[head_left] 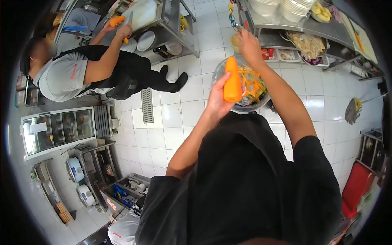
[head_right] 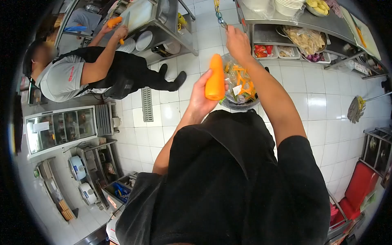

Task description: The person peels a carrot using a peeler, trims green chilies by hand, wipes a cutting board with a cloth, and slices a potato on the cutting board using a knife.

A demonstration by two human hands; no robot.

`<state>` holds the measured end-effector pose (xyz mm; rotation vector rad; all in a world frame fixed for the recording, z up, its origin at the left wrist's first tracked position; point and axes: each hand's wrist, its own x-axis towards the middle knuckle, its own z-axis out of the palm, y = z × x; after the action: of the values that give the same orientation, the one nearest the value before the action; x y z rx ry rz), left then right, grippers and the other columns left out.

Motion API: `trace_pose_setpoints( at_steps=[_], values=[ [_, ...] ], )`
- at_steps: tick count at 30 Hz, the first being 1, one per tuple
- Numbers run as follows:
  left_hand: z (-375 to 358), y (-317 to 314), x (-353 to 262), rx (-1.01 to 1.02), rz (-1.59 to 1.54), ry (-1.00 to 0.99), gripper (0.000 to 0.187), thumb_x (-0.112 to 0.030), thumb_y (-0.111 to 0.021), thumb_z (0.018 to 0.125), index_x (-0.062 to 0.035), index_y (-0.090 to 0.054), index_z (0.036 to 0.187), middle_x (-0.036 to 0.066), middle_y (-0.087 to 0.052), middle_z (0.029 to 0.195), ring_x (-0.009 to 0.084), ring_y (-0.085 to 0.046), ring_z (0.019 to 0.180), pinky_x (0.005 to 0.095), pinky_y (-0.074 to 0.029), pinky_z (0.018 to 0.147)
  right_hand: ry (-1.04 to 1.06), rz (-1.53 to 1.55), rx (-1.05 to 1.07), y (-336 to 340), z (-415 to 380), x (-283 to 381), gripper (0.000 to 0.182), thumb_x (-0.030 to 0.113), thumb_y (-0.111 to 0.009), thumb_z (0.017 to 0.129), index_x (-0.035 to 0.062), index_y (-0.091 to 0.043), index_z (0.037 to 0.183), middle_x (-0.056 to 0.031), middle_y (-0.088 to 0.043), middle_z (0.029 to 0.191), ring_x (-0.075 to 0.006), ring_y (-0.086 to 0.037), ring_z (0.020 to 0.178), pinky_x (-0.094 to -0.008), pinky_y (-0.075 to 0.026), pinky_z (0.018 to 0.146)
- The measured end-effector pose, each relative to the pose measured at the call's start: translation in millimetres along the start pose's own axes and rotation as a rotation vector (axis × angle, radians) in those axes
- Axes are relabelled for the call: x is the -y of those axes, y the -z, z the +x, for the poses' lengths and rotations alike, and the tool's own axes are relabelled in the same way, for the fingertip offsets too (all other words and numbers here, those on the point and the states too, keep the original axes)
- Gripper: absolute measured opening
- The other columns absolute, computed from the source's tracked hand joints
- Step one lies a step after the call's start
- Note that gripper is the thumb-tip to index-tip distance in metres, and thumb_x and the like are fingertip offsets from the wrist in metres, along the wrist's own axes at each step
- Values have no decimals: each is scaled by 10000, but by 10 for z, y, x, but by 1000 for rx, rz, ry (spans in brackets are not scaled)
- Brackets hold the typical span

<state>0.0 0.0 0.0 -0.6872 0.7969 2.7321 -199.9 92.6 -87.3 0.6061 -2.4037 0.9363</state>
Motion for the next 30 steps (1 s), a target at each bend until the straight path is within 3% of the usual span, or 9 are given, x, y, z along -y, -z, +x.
trace_pose_setpoints(
  at_steps=[5, 8, 11, 12, 15, 19, 20, 23, 30],
  values=[
    [269, -273, -96, 128, -86, -55, 398, -301, -582, 924, -6, -488, 1174, 134, -578, 994, 272, -582, 866, 382, -506, 796, 4, 108, -192, 23, 386, 141, 192, 196, -538, 939, 56, -512, 1067, -195, -642, 878, -402, -612, 823, -504, -452, 717],
    [220, -297, -115, 134, -81, -53, 387, -303, -573, 927, -4, -500, 1160, 135, -581, 976, 271, -582, 860, 378, -503, 801, -249, 282, -162, 196, 338, 280, 205, 200, -532, 945, 33, -502, 1059, -206, -654, 876, -426, -617, 831, -506, -464, 711],
    [197, -211, -118, 41, -93, -47, 354, -301, -550, 941, -16, -518, 1149, 122, -589, 977, 254, -584, 869, 375, -502, 800, -432, 412, -150, 500, 182, 418, 239, 187, -560, 938, 33, -495, 1108, -171, -636, 874, -348, -637, 722, -422, -491, 645],
    [206, -173, -109, 30, -97, -52, 342, -297, -539, 947, -21, -523, 1147, 115, -593, 979, 248, -586, 872, 375, -500, 803, -523, 540, -119, 545, 147, 409, 220, 173, -554, 953, 36, -495, 1114, -97, -613, 803, -194, -609, 650, -326, -487, 605],
    [254, -96, -104, 7, -93, -71, 314, -289, -511, 963, -34, -533, 1146, 93, -603, 983, 231, -591, 881, 374, -496, 816, -614, 907, -127, 767, -35, 468, 199, 161, -530, 972, 36, -492, 1123, -41, -586, 800, -105, -555, 630, -268, -475, 597],
    [240, -174, -96, -13, -98, -55, 297, -273, -436, 998, -40, -529, 1157, 84, -602, 1016, 229, -587, 919, 370, -486, 848, -746, 1239, -177, 1182, -150, 743, 212, 141, -511, 969, 14, -478, 1136, -49, -552, 734, -130, -569, 641, -308, -496, 590],
    [241, -195, -100, -12, -104, -45, 297, -267, -416, 1005, -39, -526, 1160, 86, -599, 1028, 229, -586, 927, 370, -485, 851, -795, 1300, -138, 1257, -169, 762, 213, 169, -492, 1001, 28, -467, 1158, -54, -527, 750, -168, -561, 670, -378, -553, 704],
    [275, -248, -113, 15, -67, -41, 329, -249, -313, 1029, -26, -506, 1176, 101, -586, 1063, 230, -575, 976, 368, -469, 893, -845, 1494, -72, 1441, -206, 888, 227, 193, -473, 1011, 28, -465, 1167, -66, -531, 753, -196, -567, 681, -412, -542, 751],
    [258, -355, -67, 93, -85, -29, 355, -261, -261, 1040, -26, -475, 1197, 91, -584, 1036, 216, -566, 977, 375, -453, 919, -810, 1606, -15, 1577, -288, 1088, 217, 206, -454, 1019, 33, -466, 1150, -47, -485, 734, -187, -525, 663, -422, -521, 768]
  ],
)
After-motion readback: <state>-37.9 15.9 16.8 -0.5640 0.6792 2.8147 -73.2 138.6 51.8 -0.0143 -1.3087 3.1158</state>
